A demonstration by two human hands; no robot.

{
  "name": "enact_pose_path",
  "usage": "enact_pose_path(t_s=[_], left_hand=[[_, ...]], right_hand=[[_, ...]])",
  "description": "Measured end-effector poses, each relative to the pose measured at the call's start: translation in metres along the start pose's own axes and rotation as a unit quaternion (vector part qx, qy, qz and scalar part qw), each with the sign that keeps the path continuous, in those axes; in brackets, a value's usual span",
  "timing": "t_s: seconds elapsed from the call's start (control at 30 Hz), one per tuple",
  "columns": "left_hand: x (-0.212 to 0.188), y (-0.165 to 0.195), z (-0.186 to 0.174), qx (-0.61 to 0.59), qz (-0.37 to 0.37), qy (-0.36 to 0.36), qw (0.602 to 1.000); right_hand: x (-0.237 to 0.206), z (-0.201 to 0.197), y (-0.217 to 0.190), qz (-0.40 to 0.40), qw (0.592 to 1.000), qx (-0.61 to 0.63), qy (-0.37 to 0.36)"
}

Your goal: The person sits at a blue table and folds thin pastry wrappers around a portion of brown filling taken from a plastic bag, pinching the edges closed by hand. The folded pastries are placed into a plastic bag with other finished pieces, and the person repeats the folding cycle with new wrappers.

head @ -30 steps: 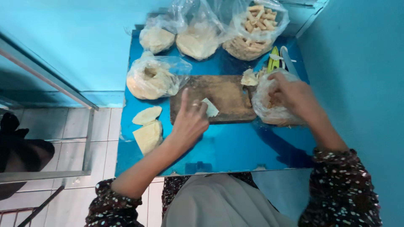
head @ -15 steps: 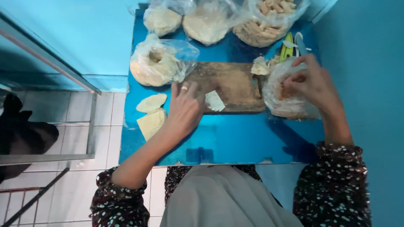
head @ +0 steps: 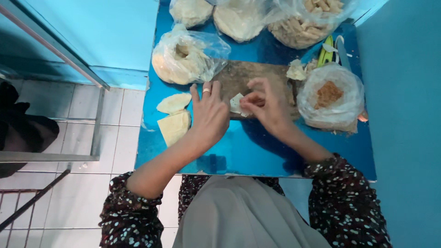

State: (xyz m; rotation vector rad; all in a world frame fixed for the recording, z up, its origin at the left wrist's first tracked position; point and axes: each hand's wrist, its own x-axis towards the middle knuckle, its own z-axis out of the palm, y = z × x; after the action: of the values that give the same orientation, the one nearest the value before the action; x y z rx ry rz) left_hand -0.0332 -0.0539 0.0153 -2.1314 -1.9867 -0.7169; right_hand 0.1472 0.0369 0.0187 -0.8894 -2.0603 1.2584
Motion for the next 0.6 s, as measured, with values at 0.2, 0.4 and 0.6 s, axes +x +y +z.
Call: enact_pose_path(t_s=[0.2,0.4,0.6], left_hand=[[0.002,-0.004,0.003,-0.044,-0.015,0.026,0.999],[0.001,-0.007,0.007,-0.113,-0.014,0.027,0.993],[0.001,-0.011,0.001,-0.084,-0.028,0.044,0.995]], right_hand=[[-0.013,0.016,-0.002,-0.261,0.920,-0.288,0.046],[-0.021,0.012,-0.020,-0.229,0.938,-0.260,0.018],[-0.017,-0.024,-0.040,0.073,0.976,-0.203,0.009]])
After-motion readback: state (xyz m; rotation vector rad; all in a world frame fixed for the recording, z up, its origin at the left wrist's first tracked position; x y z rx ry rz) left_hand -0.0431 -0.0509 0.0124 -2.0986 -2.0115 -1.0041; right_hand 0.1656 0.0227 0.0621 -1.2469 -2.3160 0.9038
